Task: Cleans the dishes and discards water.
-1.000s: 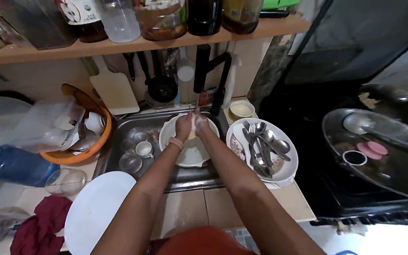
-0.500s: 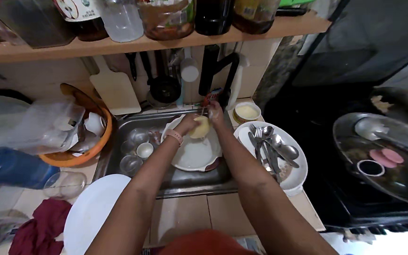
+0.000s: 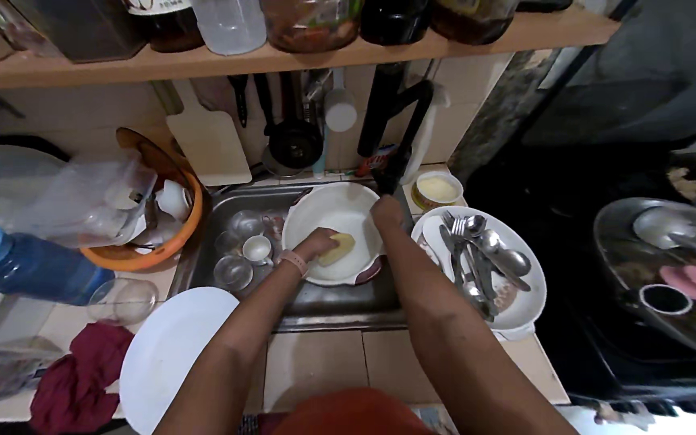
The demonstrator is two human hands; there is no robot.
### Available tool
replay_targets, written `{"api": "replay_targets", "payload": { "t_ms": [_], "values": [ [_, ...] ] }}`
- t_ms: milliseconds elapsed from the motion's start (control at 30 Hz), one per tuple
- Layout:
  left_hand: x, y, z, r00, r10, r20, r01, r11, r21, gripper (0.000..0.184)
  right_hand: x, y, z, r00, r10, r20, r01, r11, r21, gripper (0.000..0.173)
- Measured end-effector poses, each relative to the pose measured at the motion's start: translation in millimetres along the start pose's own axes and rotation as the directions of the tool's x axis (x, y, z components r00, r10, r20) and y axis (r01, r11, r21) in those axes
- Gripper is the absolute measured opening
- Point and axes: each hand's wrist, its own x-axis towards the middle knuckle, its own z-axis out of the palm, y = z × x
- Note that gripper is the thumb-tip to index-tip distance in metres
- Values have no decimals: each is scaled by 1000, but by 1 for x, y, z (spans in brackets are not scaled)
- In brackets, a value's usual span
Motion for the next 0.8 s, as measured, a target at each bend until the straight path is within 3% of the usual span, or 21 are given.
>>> {"api": "replay_targets", "payload": {
  "t_ms": [133,267,367,467,533,667,733,800],
  "values": [
    [-9,-2,32,985,149,90,-153,988,30,37,0,-14,-19,985,-174,-17,172,983,-67,34],
    [-17,-13,65,908,253,334,-263,965,-17,53,-7,-26,-31,932,-364,-4,361,927,-104,33],
    [-9,-30,74,883,221,415,-327,922,206,61,-14,-31,-32,906,-423,21,420,893,-158,30],
    [8,-50,58,944,57,326,-258,743,618,64,-24,-33,-30,890,-452,52,451,862,-231,32],
    [23,-64,33,980,26,199,-176,588,790,65,-33,-35,-28,881,-466,80,469,841,-270,27],
    [49,-65,-16,980,194,-46,-45,442,896,62,-48,-44,-25,839,-524,147,543,783,-304,24],
    [59,-61,-24,965,247,-82,-18,379,925,62,-50,-48,-22,820,-546,170,570,758,-316,23],
    [62,-63,-18,979,193,-59,-22,391,920,59,-47,-51,-20,810,-556,188,586,744,-321,21]
  ]
}}
